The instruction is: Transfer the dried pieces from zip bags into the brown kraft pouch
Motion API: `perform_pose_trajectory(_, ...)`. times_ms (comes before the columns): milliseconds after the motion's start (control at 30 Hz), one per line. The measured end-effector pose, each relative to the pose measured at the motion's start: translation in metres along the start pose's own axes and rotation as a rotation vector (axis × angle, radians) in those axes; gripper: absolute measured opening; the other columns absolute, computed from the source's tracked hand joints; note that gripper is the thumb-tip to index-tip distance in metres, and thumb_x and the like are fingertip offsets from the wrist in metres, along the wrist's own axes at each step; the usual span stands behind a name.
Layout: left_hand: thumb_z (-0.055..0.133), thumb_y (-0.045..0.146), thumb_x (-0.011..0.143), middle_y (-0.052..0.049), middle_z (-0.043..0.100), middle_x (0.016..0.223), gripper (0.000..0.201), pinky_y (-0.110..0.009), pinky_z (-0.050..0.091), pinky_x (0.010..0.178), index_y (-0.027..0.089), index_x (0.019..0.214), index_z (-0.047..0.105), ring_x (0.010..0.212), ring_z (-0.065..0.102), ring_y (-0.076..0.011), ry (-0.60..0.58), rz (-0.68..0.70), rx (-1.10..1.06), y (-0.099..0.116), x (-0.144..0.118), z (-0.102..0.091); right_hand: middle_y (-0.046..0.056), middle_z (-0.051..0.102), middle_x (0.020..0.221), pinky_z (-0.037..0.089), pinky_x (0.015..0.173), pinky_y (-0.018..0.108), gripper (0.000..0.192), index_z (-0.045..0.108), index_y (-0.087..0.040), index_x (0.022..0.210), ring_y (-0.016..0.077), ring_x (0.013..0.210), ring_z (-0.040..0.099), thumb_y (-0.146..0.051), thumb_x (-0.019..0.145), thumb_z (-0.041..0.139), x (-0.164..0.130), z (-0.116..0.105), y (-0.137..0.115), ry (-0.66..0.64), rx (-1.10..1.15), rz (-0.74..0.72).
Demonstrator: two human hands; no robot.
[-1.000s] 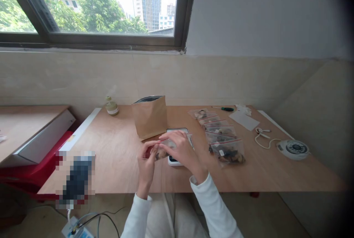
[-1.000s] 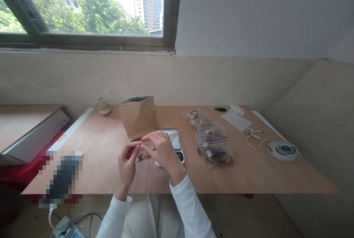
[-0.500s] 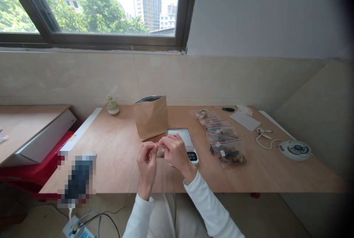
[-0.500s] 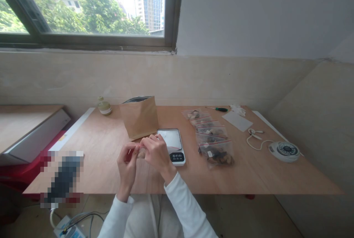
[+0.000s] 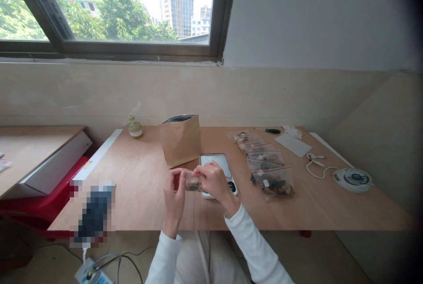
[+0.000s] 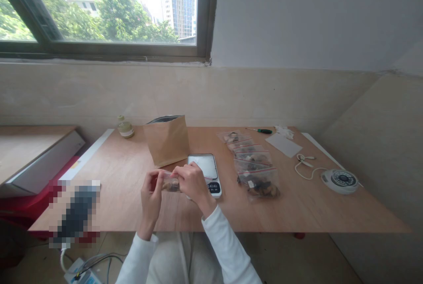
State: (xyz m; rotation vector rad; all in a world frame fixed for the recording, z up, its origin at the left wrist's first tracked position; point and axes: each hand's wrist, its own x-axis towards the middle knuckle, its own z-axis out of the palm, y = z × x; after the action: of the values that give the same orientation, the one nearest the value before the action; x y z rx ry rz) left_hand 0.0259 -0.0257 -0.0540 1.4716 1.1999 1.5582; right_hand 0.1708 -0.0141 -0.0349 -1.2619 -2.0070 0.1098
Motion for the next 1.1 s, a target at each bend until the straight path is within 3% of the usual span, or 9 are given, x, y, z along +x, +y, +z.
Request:
perform_pose_trajectory(100, 0.053, 0.037, 0.089, -0.003, 0.066, 0.088, 0.019, -0.026, 0.049, 0.072, 0.020, 0.092, 0.060, 0.081, 0.063, -0.0155, -0.072, -0.008, 0.011, -0.001, 0.002, -0.004, -0.001, 0.069, 0.070, 0.037, 0.072, 0.028, 0.019, 0.063, -0.021, 0.077, 0.0141, 0.064, 0.060, -0.008, 0.087, 0.055, 0.000, -0.002, 0.001, -0.029, 0.001, -0.010)
perform_pose_trajectory(300, 0.056, 0.034, 0.087, -0.002, 0.068, 0.085, 0.014, -0.025, 0.048, 0.070, 0.020, 0.087, 0.062, 0.078, 0.063, -0.0150, -0.135, 0.054, 0.121, 0.002, 0.006, -0.012, 0.000, 0.070, 0.078, 0.039, 0.078, 0.027, 0.015, 0.062, -0.022, 0.083, 0.0157, 0.075, 0.062, -0.032, 0.091, 0.055, -0.002, -0.010, 0.006, -0.086, 0.052, 0.004)
perform_pose_trajectory(400, 0.056, 0.033, 0.087, -0.002, 0.067, 0.083, 0.014, -0.025, 0.047, 0.068, 0.020, 0.087, 0.062, 0.076, 0.062, -0.0149, -0.098, 0.080, 0.146, 0.005, 0.005, -0.012, -0.002, 0.070, 0.077, 0.039, 0.079, 0.026, 0.011, 0.062, -0.022, 0.079, 0.0145, 0.075, 0.062, -0.024, 0.090, 0.058, -0.005, -0.013, 0.010, -0.099, 0.077, 0.025)
perform_pose_trajectory(600, 0.058, 0.034, 0.085, -0.001, 0.065, 0.077, 0.015, -0.024, 0.045, 0.062, 0.020, 0.083, 0.062, 0.069, 0.058, -0.0140, -0.057, 0.113, 0.161, 0.008, 0.001, -0.006, -0.003, 0.070, 0.070, 0.038, 0.074, 0.026, 0.023, 0.064, -0.020, 0.071, 0.0136, 0.066, 0.060, -0.001, 0.082, 0.056, -0.007, -0.011, 0.015, -0.065, 0.040, 0.022)
perform_pose_trajectory(833, 0.055, 0.035, 0.087, -0.001, 0.063, 0.077, 0.015, -0.024, 0.044, 0.060, 0.020, 0.085, 0.059, 0.066, 0.057, -0.0132, 0.020, 0.123, 0.191, 0.002, 0.000, -0.007, 0.000, 0.070, 0.076, 0.039, 0.074, 0.026, 0.014, 0.069, -0.023, 0.079, 0.0150, 0.075, 0.061, -0.017, 0.087, 0.059, -0.010, -0.016, 0.020, -0.073, 0.061, 0.039)
perform_pose_trajectory(1000, 0.055, 0.034, 0.087, -0.001, 0.064, 0.078, 0.014, -0.025, 0.045, 0.065, 0.020, 0.085, 0.060, 0.072, 0.059, -0.0147, -0.006, 0.131, 0.173, 0.001, -0.004, -0.006, -0.002, 0.069, 0.069, 0.040, 0.075, 0.027, 0.023, 0.068, -0.021, 0.073, 0.0135, 0.066, 0.060, -0.006, 0.086, 0.057, -0.015, -0.019, 0.022, -0.022, 0.066, 0.066)
perform_pose_trajectory(1100, 0.055, 0.035, 0.087, -0.001, 0.064, 0.079, 0.016, -0.025, 0.045, 0.065, 0.020, 0.085, 0.060, 0.072, 0.059, -0.0151, 0.012, 0.111, 0.160, 0.002, -0.005, -0.004, 0.000, 0.073, 0.081, 0.042, 0.078, 0.029, 0.017, 0.070, -0.022, 0.080, 0.0154, 0.077, 0.063, -0.013, 0.087, 0.059, -0.017, -0.021, 0.024, 0.003, 0.117, 0.049)
